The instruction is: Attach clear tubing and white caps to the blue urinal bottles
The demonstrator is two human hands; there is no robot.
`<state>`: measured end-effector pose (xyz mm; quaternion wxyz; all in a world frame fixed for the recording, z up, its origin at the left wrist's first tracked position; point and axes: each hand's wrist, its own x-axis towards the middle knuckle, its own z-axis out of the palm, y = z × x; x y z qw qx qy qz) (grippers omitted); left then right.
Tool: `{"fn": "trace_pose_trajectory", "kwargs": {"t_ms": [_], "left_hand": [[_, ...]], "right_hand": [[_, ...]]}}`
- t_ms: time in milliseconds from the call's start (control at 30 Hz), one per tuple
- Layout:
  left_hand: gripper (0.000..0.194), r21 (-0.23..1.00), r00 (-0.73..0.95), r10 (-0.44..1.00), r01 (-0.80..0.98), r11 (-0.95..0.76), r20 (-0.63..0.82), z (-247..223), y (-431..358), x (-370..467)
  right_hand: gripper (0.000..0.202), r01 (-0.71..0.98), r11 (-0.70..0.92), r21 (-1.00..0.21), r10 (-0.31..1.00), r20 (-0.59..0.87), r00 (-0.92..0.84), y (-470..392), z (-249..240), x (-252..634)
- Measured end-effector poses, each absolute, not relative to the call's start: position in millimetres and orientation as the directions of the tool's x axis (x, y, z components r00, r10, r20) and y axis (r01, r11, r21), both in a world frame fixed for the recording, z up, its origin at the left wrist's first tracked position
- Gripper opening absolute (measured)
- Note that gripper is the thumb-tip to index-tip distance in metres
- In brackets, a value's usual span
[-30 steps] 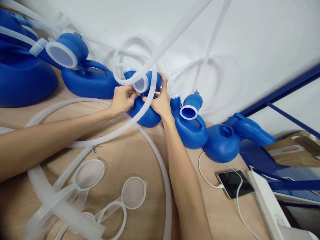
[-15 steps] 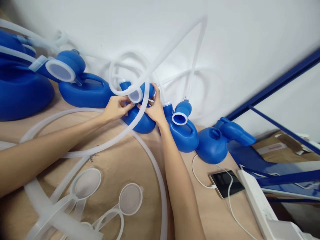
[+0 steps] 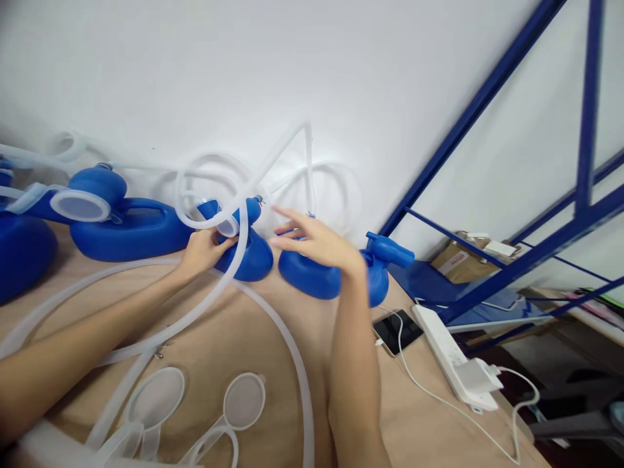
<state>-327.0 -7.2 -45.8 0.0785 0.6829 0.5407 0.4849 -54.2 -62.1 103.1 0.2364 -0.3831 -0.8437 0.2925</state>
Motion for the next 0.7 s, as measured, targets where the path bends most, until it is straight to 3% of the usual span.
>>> {"fn": "trace_pose_trajectory", "kwargs": {"t_ms": [67,133,233,333,500,700], "left_hand": [[0.039,0.622,-0.027,0.83,0.676,-0.395,0.557,-47.4,-4.0,-329.3],[0.045,0.607,0.034,0.851,0.686,-0.401,0.524,-50.0,-1.3,-330.5],[0.065,0.585,0.181,0.868,0.674,-0.451,0.462,-55.3,-0.6,-330.2],[0.08,0.562,0.307,0.855,0.653,-0.509,0.418,-59.5,-3.3,-330.6],[0.064,0.525,0.411,0.84,0.656,-0.542,0.354,-53.5,-4.0,-340.2],[0.054,0.513,0.498,0.84,0.674,-0.531,0.215,-18.7,-9.3,-356.1]], "right_hand": [[0.085,0.504,0.52,-0.689,0.84,0.305,-0.449,-96.3,125.6,-12.7],[0.081,0.619,0.429,-0.658,0.898,0.386,-0.212,-111.5,129.3,31.7],[0.096,0.743,0.035,-0.668,0.952,0.248,0.178,-95.4,98.9,93.8],[0.125,0.66,-0.227,-0.716,0.844,0.194,0.5,-57.6,49.0,134.3],[0.152,0.674,-0.224,-0.704,0.78,0.285,0.557,-21.1,2.4,150.1],[0.138,0.636,-0.258,-0.727,0.742,0.273,0.613,-24.6,1.7,156.7]]}}
